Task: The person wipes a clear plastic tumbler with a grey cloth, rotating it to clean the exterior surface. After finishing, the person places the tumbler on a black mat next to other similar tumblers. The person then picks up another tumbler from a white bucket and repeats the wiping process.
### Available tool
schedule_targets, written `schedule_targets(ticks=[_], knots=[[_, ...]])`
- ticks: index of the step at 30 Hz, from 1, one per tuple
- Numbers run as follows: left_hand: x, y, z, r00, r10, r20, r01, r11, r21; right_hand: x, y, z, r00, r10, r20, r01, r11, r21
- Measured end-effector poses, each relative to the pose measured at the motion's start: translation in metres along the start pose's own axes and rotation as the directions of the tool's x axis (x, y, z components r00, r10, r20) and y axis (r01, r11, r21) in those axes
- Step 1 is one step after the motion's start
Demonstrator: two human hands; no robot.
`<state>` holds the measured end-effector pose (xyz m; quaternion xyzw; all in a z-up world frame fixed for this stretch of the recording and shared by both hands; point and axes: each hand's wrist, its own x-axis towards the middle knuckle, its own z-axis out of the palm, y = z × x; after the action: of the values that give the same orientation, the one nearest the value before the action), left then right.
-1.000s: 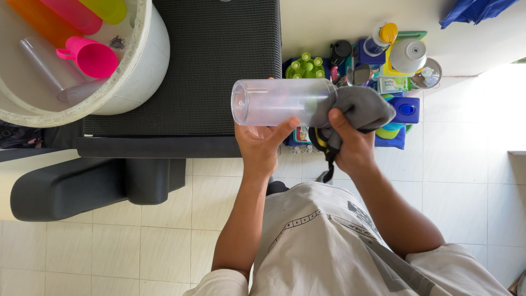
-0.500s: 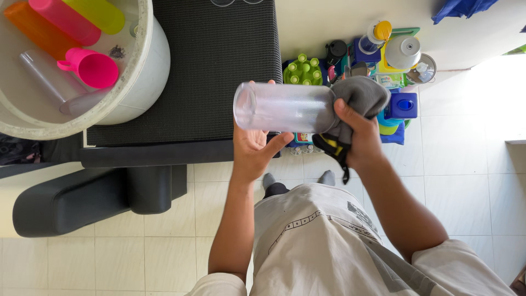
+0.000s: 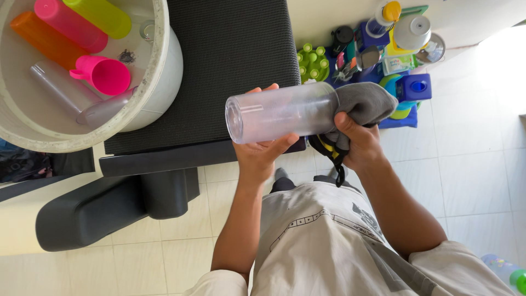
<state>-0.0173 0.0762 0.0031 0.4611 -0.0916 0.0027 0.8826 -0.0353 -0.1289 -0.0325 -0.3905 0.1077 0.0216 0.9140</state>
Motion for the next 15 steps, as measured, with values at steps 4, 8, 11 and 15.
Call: schedule_targets(ticks=[4,8,11,15], knots=[[-0.003,0.000,-0.001,0.994,-0.010,-0.109,0.012,1.000,0.017,-0.004,0.038,-0.002,0.991,-0.131,0.022,0.132,0.991,-0.037],[0.001,0.000,0.003,0.947,-0.147,-0.287,0.131,0.989,-0.074,-0.003,0.058,0.006,0.929,-0.363,0.069,0.359,0.841,-0.406],[0.012,0.001,0.004,0.904,-0.218,-0.367,0.197,0.976,-0.096,0.003,0.057,0.019,0.862,-0.477,0.174,0.414,0.464,-0.783],[0.025,-0.004,-0.003,0.953,-0.031,-0.302,0.098,0.973,0.211,0.016,0.041,0.019,0.865,-0.428,0.261,0.422,0.342,-0.839]])
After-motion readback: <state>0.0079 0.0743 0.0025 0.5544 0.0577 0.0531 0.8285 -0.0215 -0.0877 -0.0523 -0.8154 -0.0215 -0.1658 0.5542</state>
